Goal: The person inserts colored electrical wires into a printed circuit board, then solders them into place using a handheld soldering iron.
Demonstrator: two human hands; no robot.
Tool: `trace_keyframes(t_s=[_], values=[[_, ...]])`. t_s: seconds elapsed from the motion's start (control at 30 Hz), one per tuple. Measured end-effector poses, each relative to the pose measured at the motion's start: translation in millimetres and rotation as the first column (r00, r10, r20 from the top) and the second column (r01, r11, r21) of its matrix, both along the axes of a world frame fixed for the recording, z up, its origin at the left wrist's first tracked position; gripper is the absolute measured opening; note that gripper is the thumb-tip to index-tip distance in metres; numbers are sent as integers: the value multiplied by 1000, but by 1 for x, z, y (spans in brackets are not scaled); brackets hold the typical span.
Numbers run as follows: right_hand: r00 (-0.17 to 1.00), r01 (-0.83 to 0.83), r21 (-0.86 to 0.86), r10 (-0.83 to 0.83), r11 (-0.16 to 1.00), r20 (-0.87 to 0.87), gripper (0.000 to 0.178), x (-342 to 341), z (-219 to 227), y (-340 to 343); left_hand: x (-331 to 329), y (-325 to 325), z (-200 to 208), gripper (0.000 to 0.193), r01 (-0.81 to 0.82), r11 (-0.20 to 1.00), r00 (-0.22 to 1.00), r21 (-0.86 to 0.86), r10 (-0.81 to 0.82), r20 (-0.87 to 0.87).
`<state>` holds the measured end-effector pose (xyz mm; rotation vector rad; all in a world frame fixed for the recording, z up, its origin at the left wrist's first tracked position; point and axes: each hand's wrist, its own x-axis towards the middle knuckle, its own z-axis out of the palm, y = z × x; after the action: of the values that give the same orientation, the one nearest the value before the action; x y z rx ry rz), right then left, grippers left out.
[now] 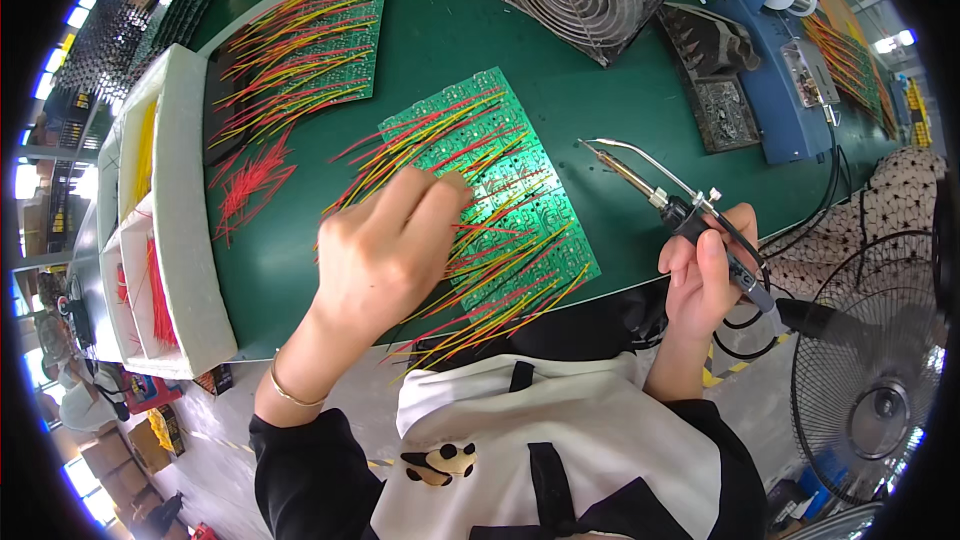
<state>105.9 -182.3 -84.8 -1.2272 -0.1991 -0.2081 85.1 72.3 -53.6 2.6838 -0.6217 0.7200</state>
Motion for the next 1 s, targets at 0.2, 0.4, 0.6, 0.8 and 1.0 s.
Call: trace_keyframes(t_s=[0.2,0.4,0.6,0.8,1.0], values=[[1000,-7,56,7,998,15,13,0,-1,-4,-30,2,24,21,-297,948,950,114,282,136],[1000,-27,65,26,998,14,13,-1,0,-2,-45,-37,6,39,110,984,991,142,-120,59],[1000,-11,67,11,998,-5,12,-3,2,-2,-19,-31,-9,35,127,992,988,-21,-128,-82],[1000,-25,82,26,996,-5,13,-2,2,-3,-4,-23,-4,35,110,993,989,-51,-115,-96],[1000,-11,74,12,997,-13,14,-4,2,-6,7,-16,4,28,142,987,990,-74,-140,33]])
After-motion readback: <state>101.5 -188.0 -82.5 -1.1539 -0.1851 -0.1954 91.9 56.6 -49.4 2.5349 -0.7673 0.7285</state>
